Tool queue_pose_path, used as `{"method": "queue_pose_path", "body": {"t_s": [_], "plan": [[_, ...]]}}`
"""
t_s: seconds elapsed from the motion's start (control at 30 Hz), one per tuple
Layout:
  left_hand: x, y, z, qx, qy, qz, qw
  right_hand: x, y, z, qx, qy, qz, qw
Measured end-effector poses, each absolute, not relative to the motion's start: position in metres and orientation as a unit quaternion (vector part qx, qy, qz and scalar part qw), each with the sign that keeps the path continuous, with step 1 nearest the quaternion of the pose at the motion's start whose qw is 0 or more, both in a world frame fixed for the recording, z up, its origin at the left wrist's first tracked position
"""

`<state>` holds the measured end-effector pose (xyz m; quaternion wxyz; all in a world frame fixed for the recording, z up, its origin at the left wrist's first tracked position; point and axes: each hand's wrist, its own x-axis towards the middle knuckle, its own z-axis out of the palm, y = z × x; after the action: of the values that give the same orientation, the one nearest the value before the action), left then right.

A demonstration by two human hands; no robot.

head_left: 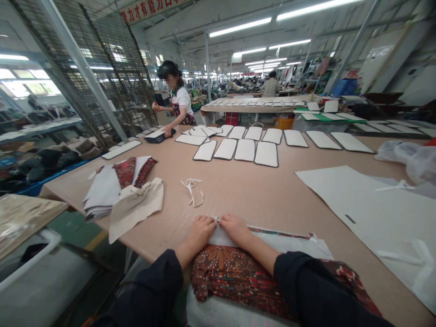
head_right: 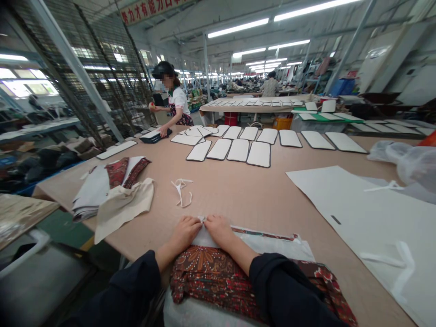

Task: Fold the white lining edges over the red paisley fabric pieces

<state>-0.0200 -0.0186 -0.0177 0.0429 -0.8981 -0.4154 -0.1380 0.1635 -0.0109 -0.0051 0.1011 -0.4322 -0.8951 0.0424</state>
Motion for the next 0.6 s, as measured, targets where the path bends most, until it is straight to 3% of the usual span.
{"method": "queue_pose_path", "body": {"t_s": [0.13, 0.33, 0.6], "plan": [[-0.02, -0.02, -0.02, -0.894, -0.419, -0.153, 0.046, 0.168, -0.008, -0.001, -0.36, -0.929, 0.028, 0.08], [-0.021, -0.02, -0.02, -0.894, -0.421, -0.145, 0.044, 0.157, 0.005, -0.009, -0.447, -0.877, 0.126, 0.122], [-0.02, -0.019, -0.022, -0.888, -0.429, -0.16, 0.049, 0.162, 0.001, -0.007, -0.35, -0.93, 0.059, 0.099]]}}
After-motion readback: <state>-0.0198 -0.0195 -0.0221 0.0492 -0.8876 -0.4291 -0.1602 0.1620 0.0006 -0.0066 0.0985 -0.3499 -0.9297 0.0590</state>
